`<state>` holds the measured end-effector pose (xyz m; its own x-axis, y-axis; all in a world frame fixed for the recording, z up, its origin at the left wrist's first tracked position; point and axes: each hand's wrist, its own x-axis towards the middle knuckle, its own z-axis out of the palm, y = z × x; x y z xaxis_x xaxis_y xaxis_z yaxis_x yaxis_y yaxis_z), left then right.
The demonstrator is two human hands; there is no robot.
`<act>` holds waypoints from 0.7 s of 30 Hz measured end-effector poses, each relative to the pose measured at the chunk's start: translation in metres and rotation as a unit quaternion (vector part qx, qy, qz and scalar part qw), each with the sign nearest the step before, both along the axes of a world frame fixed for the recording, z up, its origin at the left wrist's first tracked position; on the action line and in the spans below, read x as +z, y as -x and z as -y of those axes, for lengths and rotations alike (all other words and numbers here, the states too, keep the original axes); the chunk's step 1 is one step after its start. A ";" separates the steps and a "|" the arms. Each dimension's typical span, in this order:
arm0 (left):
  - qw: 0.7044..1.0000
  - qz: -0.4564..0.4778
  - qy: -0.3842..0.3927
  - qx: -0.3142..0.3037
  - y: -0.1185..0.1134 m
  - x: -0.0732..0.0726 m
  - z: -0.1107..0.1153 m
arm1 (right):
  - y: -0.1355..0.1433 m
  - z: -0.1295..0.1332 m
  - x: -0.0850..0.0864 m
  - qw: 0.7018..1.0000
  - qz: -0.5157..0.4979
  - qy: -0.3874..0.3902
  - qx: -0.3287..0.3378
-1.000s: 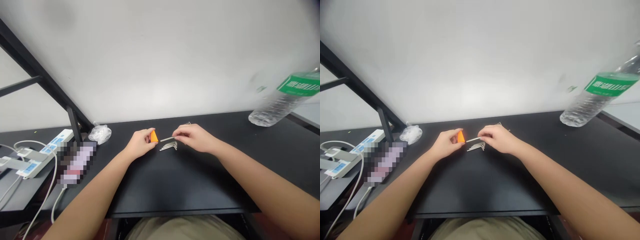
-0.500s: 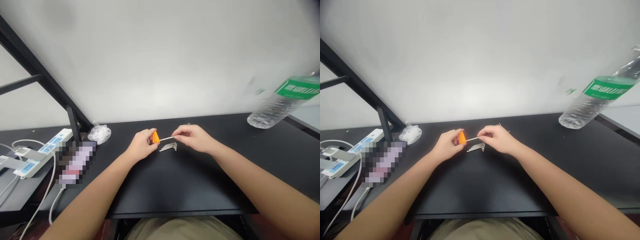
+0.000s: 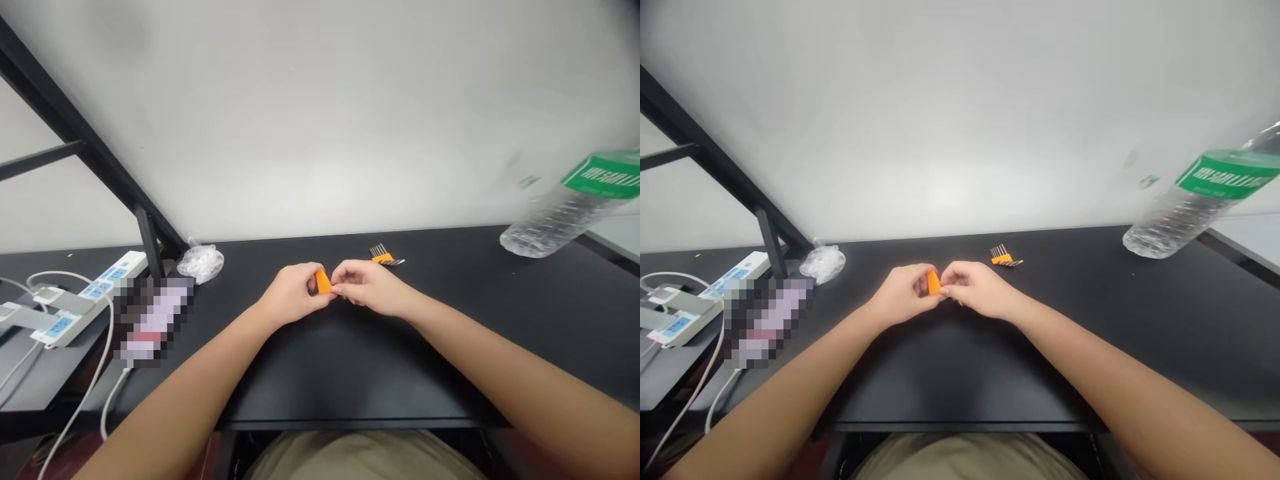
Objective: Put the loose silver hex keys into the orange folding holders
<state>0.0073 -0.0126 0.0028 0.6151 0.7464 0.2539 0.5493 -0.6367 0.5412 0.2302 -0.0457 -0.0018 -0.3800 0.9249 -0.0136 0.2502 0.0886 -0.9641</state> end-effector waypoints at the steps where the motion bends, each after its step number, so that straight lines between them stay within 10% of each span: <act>1: 1.000 -0.008 -0.006 -0.002 0.000 0.001 0.001 | 0.004 0.000 -0.002 1.000 -0.008 -0.007 0.006; 7: 0.999 -0.030 -0.018 -0.007 0.002 -0.002 -0.003 | 0.000 -0.001 -0.002 0.982 0.124 -0.145 0.004; 11: 0.999 -0.033 -0.017 0.020 0.004 -0.010 -0.011 | -0.015 -0.003 0.000 0.890 0.362 -0.277 0.038; 17: 0.999 -0.025 0.020 0.040 0.007 -0.019 -0.018 | -0.010 -0.001 -0.005 0.815 0.489 -0.297 0.094; 21: 0.998 -0.022 0.027 0.045 0.008 -0.020 -0.021 | -0.009 0.000 -0.001 0.820 0.494 -0.272 0.095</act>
